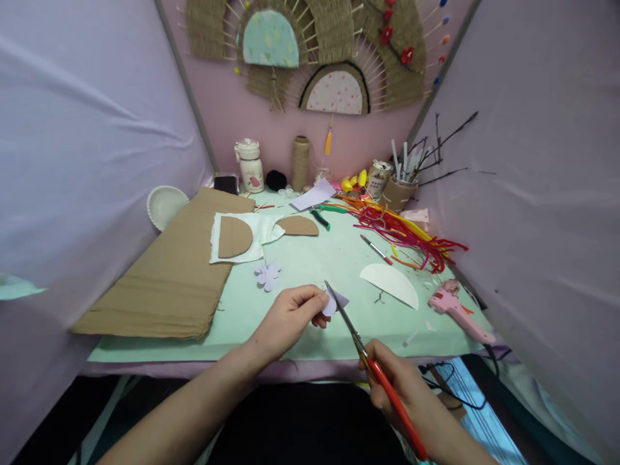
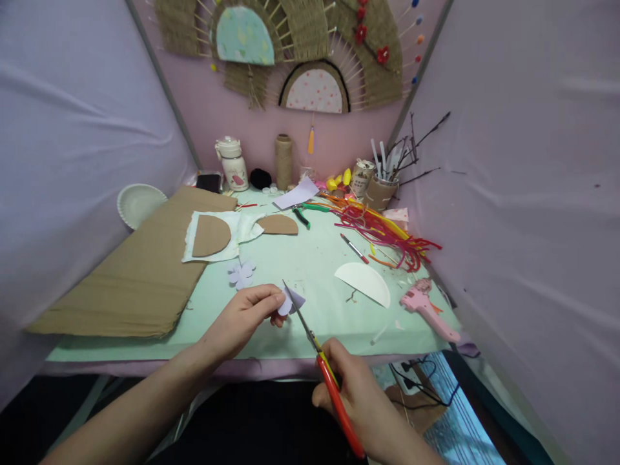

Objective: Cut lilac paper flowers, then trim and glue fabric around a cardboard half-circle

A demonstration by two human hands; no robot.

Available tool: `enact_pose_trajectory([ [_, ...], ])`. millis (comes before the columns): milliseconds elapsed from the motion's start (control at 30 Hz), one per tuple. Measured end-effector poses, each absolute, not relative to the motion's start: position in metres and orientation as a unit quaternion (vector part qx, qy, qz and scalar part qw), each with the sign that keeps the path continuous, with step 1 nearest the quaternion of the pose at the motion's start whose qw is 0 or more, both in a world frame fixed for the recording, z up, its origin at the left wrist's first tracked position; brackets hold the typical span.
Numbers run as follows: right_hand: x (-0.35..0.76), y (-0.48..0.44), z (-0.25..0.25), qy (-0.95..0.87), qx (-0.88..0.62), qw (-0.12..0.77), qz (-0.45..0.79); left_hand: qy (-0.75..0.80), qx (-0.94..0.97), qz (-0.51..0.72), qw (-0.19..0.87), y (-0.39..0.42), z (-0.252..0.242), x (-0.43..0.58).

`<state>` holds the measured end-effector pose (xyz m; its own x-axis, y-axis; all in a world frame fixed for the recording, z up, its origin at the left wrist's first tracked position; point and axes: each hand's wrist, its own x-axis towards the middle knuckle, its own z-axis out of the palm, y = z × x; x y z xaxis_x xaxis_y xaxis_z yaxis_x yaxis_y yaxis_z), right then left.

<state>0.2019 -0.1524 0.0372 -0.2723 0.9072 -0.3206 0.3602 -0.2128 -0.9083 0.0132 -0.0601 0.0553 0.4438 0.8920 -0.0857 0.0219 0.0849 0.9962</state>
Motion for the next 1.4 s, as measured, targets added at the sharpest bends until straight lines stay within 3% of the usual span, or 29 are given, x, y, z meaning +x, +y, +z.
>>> enact_pose_trajectory([
  [267, 0.2, -0.142, 0.022, -0.578, -0.56, 0.258, 0.534, 0.4, 0.574, 0.355, 0.62, -0.054, 0.051, 0.011],
  [400, 0.201, -0.114, 0.016, -0.635, -0.633, 0.248, 0.366, 0.412, 0.538, 0.372, 0.634, -0.049, 0.038, 0.012],
  [533, 0.196, -0.085, 0.012, -0.671, -0.712, 0.138, 0.155, 0.424, 0.437, 0.414, 0.676, -0.043, 0.024, 0.014],
  [633, 0.188, -0.074, 0.008, -0.684, -0.718, 0.091, 0.091, 0.414, 0.386, 0.437, 0.699, -0.041, 0.019, 0.015],
  [800, 0.183, -0.074, 0.005, -0.729, -0.679, 0.092, 0.017, 0.393, 0.345, 0.465, 0.715, -0.043, 0.018, 0.016],
  [900, 0.181, -0.075, 0.013, -0.735, -0.65, 0.19, 0.033, 0.399, 0.365, 0.48, 0.691, -0.045, 0.016, 0.019],
  [1000, 0.176, -0.074, 0.026, -0.715, -0.585, 0.348, 0.158, 0.395, 0.418, 0.492, 0.653, -0.048, 0.012, 0.022],
  [1067, 0.172, -0.07, 0.031, -0.68, -0.552, 0.406, 0.26, 0.387, 0.446, 0.5, 0.634, -0.049, 0.01, 0.023],
  [1200, 0.164, -0.062, 0.027, -0.611, -0.536, 0.465, 0.351, 0.377, 0.456, 0.501, 0.632, -0.049, 0.005, 0.023],
  [1400, 0.162, -0.063, 0.027, -0.631, -0.549, 0.48, 0.267, 0.358, 0.371, 0.492, 0.701, -0.049, 0.007, 0.024],
])
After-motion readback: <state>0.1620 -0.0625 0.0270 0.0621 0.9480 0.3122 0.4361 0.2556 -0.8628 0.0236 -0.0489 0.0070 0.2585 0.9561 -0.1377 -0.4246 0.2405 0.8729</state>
